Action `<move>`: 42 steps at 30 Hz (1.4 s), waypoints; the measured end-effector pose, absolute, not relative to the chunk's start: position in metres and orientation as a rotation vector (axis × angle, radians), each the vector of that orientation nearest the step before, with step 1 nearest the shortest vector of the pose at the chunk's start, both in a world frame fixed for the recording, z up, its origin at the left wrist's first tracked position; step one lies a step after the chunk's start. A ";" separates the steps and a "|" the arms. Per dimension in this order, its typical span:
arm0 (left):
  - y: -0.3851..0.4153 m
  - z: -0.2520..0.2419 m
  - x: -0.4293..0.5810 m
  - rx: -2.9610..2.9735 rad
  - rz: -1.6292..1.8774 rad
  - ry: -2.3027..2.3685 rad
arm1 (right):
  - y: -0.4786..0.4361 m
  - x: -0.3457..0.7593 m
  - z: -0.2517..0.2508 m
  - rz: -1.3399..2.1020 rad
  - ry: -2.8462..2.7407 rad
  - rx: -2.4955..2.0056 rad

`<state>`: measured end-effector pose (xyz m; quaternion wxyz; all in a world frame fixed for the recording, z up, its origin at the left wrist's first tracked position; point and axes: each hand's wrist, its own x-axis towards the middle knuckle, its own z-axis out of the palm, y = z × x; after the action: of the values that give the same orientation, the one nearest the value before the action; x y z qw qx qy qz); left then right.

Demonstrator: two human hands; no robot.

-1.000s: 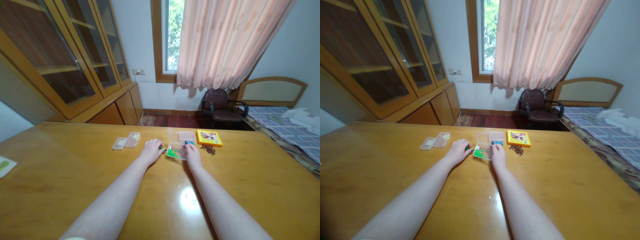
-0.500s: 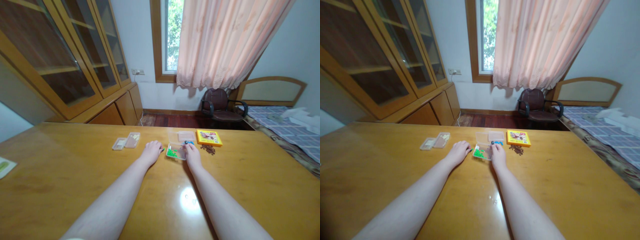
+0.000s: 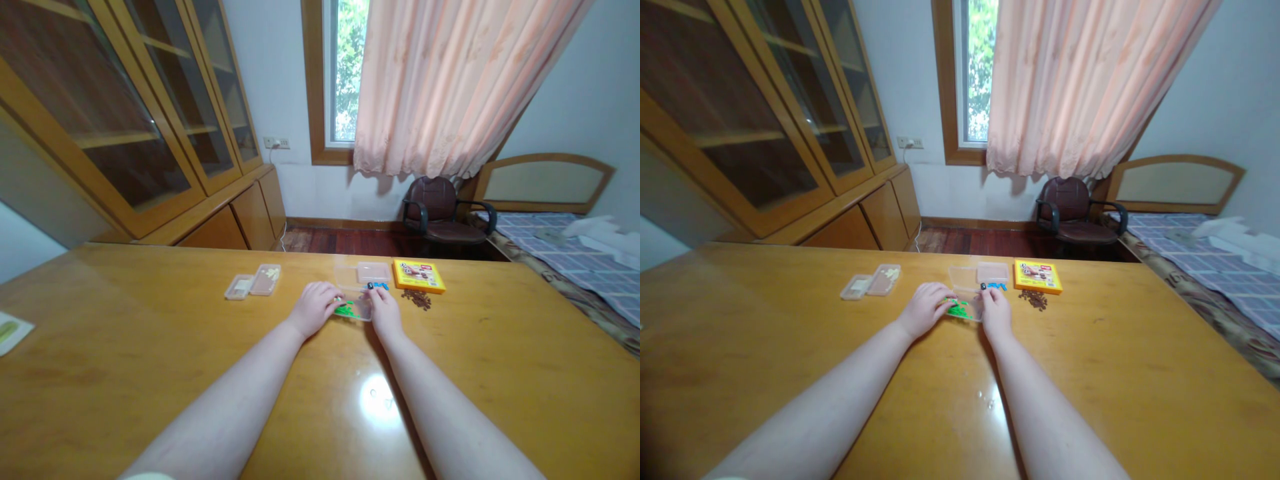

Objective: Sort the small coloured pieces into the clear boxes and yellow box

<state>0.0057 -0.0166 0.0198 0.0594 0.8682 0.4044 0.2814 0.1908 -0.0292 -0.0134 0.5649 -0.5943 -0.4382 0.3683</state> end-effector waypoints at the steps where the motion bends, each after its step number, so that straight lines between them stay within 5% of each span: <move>1: -0.015 0.019 0.006 2.608 0.854 1.236 | -0.029 0.191 -0.013 0.862 -1.027 -1.396; 15: 0.001 0.004 -0.005 2.529 0.455 1.659 | -0.026 0.193 -0.022 0.878 -0.995 -1.394; 42: 0.007 0.002 -0.005 2.468 0.589 1.668 | -0.027 0.194 -0.020 0.865 -1.021 -1.388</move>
<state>-0.0047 0.0068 0.0023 0.0523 0.8117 0.5486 0.1936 0.1940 -0.0268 -0.0197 0.5701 -0.5914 -0.4352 0.3686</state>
